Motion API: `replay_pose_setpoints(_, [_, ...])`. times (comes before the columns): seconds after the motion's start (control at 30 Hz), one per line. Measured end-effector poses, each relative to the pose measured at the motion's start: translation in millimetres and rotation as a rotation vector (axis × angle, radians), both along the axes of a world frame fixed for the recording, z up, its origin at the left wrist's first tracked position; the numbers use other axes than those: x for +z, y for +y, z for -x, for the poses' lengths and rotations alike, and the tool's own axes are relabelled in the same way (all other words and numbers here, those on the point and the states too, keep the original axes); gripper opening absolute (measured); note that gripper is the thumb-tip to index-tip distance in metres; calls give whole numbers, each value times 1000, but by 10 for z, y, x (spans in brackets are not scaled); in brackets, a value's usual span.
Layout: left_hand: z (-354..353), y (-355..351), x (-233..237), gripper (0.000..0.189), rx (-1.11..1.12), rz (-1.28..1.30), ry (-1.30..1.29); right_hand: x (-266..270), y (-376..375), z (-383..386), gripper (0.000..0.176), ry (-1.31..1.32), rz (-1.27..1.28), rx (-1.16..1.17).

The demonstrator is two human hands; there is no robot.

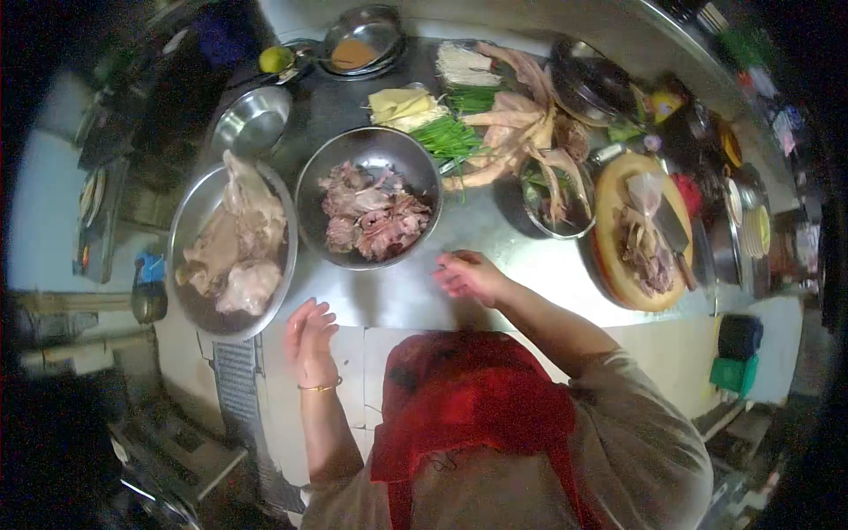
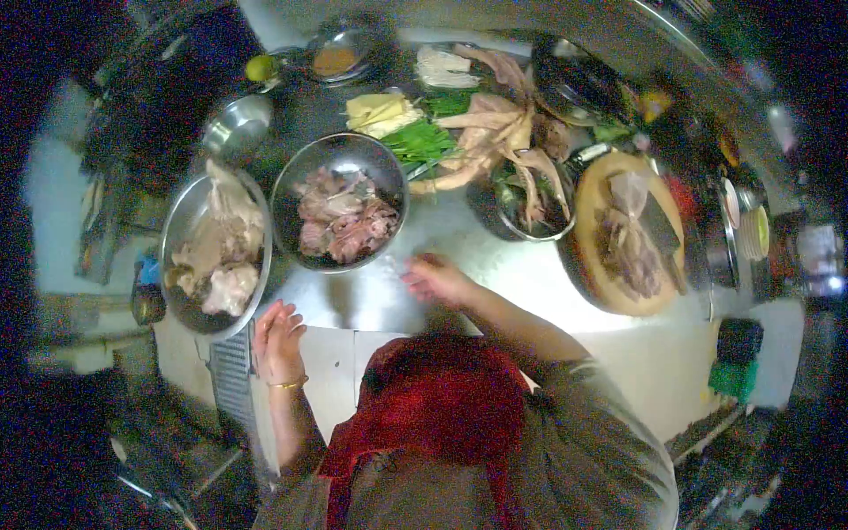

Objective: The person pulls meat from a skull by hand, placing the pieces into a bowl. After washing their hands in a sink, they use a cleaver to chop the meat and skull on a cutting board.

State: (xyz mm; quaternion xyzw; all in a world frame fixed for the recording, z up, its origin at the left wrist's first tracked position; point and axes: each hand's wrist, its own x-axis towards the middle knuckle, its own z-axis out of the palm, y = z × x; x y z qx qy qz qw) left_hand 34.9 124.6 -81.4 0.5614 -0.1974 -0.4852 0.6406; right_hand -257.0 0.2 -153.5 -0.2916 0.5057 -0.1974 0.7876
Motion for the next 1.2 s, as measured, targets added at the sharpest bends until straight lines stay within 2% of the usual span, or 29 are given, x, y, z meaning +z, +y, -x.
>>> replay_pose_setpoints(0.1, [141, -306, -151, 34, -188, -12, 66, 24, 239, 264, 34, 53, -6, -297])
replay_pose_setpoints(0.2, [408, -646, -102, 35, -409, 2, 250, 49, 482, 550, 24, 12, 42, -452])
replay_pose_setpoints(0.23, [440, -765, -221, 39, -520, 21, 261, 109, 589, 593, 24, -27, 59, -536])
replay_pose_setpoints(0.33, [729, -996, -112, 43, -623, 129, 342, 258, 954, 838, 29, 88, 69, -633])
replay_pose_setpoints(0.4, [958, -1074, -75, 45, -726, 182, 366, 242, 1323, 1031, 28, 107, 199, -731])
replay_pose_setpoints(0.47, [1255, -1019, -25, 44, -746, 100, 335, 411, 1701, 1253, 29, 189, 125, -776])
replay_pose_setpoints(0.53, [1657, -892, -116, 43, -896, 109, 407, 355, 2243, 1506, 36, 223, 136, -853])
replay_pose_setpoints(0.6, [2220, -599, -94, 42, -1091, 75, 428, 227, 2911, 1768, 35, 225, 126, -1010])
replay_pose_setpoints(0.67, [2998, -106, 24, 34, -1208, -4, 337, 304, 3707, 2021, 34, 238, 105, -1170])
replay_pose_setpoints(0.73, [3665, 320, 120, 30, -1541, -47, 624, 328, 4608, 2222, 32, 286, 95, -1399])
replay_pose_setpoints(0.77, [4001, 532, 81, 29, -1619, -140, 694, 327, 5127, 2283, 33, 295, 77, -1526])
replay_pose_setpoints(0.83, [4605, 1010, 74, 27, -1742, -353, 791, 199, 6124, 2260, 32, 303, 20, -1812])
replay_pose_setpoints(0.97, [5546, 2199, 512, 23, -1860, -428, 662, -42, 7619, 2140, 23, 260, -86, -2364])
replay_pose_setpoints(1.03, [5943, 2745, 617, 22, -1872, -467, 595, 49, 8099, 2135, 20, 202, -70, -2527])
replay_pose_setpoints(1.2, [6998, 3788, 593, 25, -1996, -601, 572, -88, 8815, 2519, 21, 119, 41, -2562])
